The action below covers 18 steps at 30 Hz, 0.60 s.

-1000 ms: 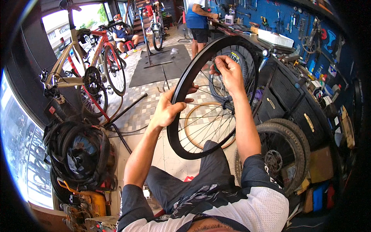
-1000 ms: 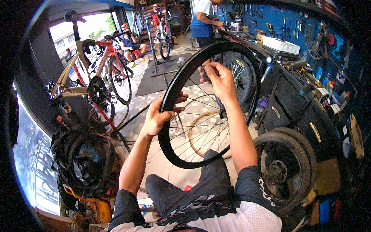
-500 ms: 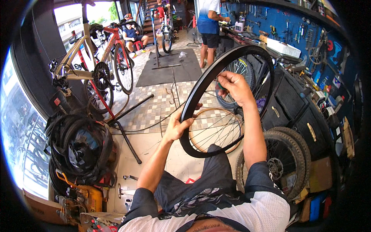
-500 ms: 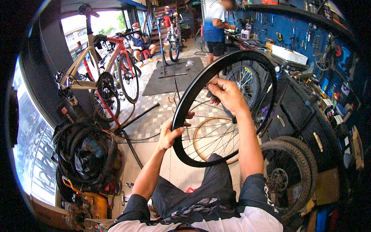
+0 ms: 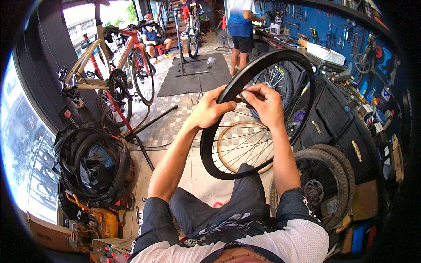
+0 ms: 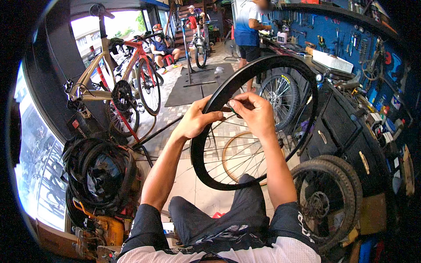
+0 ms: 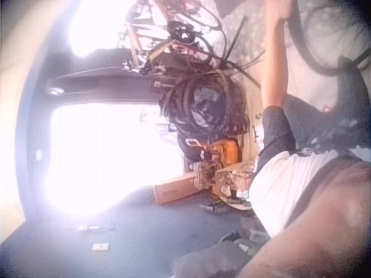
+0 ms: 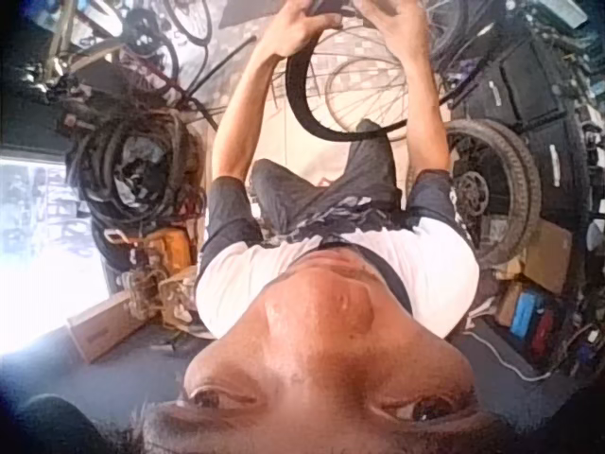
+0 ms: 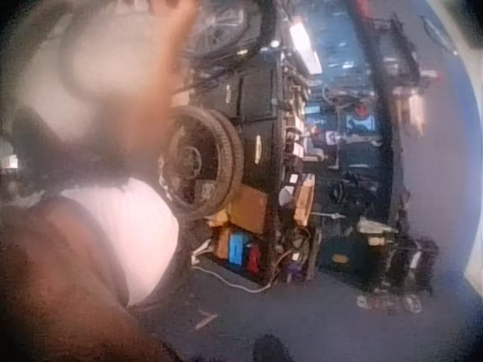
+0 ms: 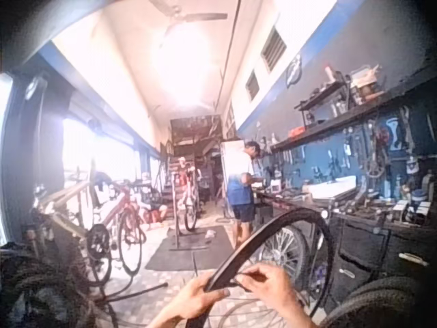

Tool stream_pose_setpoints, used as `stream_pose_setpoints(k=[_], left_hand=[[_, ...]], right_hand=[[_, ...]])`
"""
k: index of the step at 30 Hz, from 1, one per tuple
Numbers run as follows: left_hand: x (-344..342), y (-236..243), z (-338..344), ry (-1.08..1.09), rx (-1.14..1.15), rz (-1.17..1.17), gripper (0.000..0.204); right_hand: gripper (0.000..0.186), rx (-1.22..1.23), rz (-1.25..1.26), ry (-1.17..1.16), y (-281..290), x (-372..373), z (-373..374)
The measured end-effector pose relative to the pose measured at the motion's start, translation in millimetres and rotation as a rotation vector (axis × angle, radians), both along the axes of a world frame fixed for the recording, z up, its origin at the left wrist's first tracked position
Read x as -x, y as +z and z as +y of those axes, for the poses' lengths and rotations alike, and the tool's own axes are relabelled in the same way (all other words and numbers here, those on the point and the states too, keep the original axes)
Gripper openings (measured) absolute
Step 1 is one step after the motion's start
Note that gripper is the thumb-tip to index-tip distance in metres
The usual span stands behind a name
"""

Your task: The person holds a bicycle wheel and repeatedly inserts and adjusts a small black valve core or tool into the valve stem. The person rotates the wheel and continues to manipulate the valve area with both hands.

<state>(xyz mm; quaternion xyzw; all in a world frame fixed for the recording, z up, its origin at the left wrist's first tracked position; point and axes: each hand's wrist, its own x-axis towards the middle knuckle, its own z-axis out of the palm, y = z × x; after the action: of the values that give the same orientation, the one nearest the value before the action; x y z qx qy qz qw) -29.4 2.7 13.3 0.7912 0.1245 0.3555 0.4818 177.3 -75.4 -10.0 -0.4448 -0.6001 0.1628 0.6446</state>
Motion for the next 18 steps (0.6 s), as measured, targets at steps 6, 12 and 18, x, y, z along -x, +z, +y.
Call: stream_pose_setpoints(k=[6, 12, 18], left_hand=[[-0.1, 0.4, -2.0, 0.013, 0.007, -0.025, 0.037], [2.4, 0.1, 5.2, 0.065, -0.054, 0.067, 0.040], [0.7, -4.0, 9.8, 0.064, -0.066, 0.066, 0.040]], right_hand=[[0.019, -0.344, -0.336, -0.287, -9.0, 9.8, 1.7], [0.023, -0.390, -0.378, -0.356, -14.4, 19.9, 0.2], [0.019, -0.408, -0.408, -0.366, -13.5, 21.9, 4.0]])
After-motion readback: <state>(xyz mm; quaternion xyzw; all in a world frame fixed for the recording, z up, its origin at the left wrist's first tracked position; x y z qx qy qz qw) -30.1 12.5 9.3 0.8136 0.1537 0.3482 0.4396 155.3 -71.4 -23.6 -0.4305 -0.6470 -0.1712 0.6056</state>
